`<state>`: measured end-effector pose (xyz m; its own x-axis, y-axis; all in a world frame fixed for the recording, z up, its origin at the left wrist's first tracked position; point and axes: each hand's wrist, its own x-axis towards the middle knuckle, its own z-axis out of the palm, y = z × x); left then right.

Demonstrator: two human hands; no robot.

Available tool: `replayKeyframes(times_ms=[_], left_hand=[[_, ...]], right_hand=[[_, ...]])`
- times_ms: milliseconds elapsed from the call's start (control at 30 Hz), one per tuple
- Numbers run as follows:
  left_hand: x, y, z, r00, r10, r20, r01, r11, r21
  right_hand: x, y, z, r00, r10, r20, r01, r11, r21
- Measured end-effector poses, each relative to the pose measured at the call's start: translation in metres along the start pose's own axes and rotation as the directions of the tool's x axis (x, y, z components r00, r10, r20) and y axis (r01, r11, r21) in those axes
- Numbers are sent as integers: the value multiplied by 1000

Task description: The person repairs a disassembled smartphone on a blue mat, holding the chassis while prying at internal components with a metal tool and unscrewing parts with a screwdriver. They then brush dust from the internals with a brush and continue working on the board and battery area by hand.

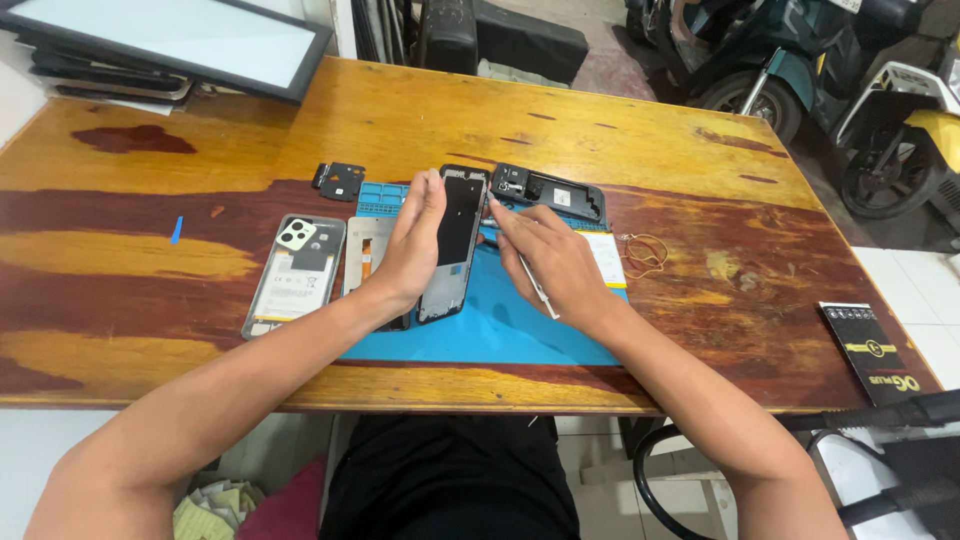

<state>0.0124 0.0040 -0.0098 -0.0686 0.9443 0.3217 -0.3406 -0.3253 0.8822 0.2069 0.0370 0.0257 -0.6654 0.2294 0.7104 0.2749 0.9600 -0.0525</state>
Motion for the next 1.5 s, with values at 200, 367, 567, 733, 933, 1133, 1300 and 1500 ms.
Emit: replayKeyframes(times_ms=[200,367,567,733,933,1133,1300,1500], left_hand=[[-2,-5,0,981,97,167,-104,994,35],[-7,-4,2,972,158,172,-188,966,175],[-6,-5,2,974,175,145,-208,942,263],[-2,-10,-2,963,229,141,-262,916,303],[-4,-7,-4,970,206,128,-241,886,396],[-7,-2,2,983,132,131,-170,923,345],[2,-3,-1,993,-27,117,2,978,210],[9,-7,-10,993,-48,107,26,979,202]], right_hand=[[0,0,-7,998,30,-47,-26,997,75],[0,1,-9,996,64,-64,-53,986,160],[-1,3,-8,995,100,5,-98,970,224],[-3,1,-5,985,104,140,-128,976,178],[-5,5,3,972,119,203,-139,986,91],[-9,6,12,953,129,274,-173,975,142],[-11,10,14,934,106,340,-171,971,167],[-9,14,15,896,87,435,-207,949,238]])
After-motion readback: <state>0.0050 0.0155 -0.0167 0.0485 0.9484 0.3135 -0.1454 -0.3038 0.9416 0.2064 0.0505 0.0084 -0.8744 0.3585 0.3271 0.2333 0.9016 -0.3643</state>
